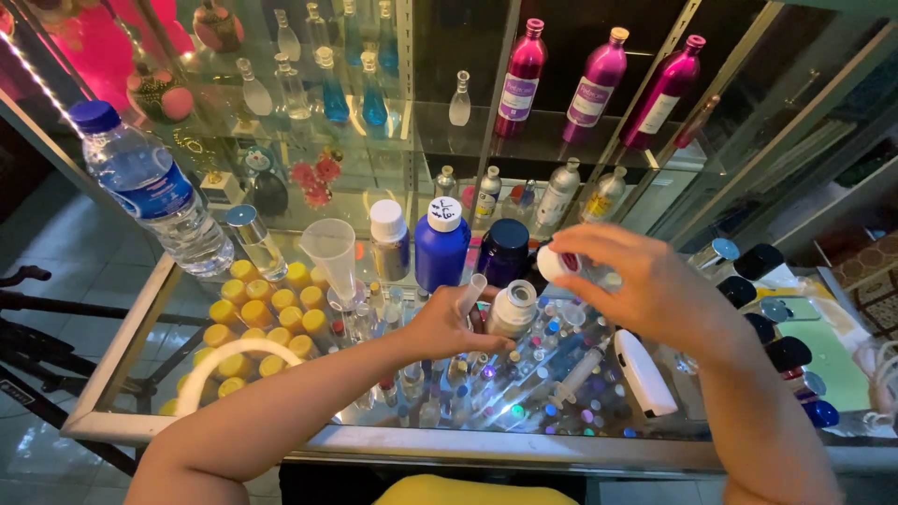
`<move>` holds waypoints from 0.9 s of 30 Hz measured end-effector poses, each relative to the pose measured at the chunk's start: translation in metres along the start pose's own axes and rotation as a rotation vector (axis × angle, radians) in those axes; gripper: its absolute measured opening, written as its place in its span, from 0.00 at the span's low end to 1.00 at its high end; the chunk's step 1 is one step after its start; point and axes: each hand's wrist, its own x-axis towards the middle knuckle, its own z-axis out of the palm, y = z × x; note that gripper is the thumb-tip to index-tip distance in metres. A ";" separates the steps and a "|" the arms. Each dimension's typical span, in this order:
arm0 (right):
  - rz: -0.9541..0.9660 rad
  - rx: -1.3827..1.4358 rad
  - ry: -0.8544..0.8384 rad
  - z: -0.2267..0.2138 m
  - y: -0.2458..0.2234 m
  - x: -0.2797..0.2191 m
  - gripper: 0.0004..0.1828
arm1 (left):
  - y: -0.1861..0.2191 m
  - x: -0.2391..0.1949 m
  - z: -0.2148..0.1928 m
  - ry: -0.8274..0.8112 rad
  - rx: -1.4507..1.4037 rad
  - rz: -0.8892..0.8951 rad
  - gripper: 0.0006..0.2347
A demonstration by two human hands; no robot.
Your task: The person is using a syringe to precisely measure and transfer perfume essences from small bottles into a graduated cylinder on a glass display counter.
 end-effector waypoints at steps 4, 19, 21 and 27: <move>-0.085 0.059 -0.059 -0.004 -0.013 0.015 0.17 | -0.001 -0.001 -0.001 -0.001 -0.011 0.007 0.24; -0.063 0.160 -0.346 0.015 -0.009 0.029 0.15 | -0.014 -0.002 -0.004 -0.049 0.008 -0.042 0.25; -0.037 0.139 -0.346 0.015 -0.011 0.029 0.15 | -0.008 -0.002 -0.003 -0.042 0.005 -0.041 0.24; -0.011 0.069 -0.331 0.026 -0.003 0.030 0.16 | -0.005 -0.001 -0.001 -0.033 -0.021 -0.042 0.23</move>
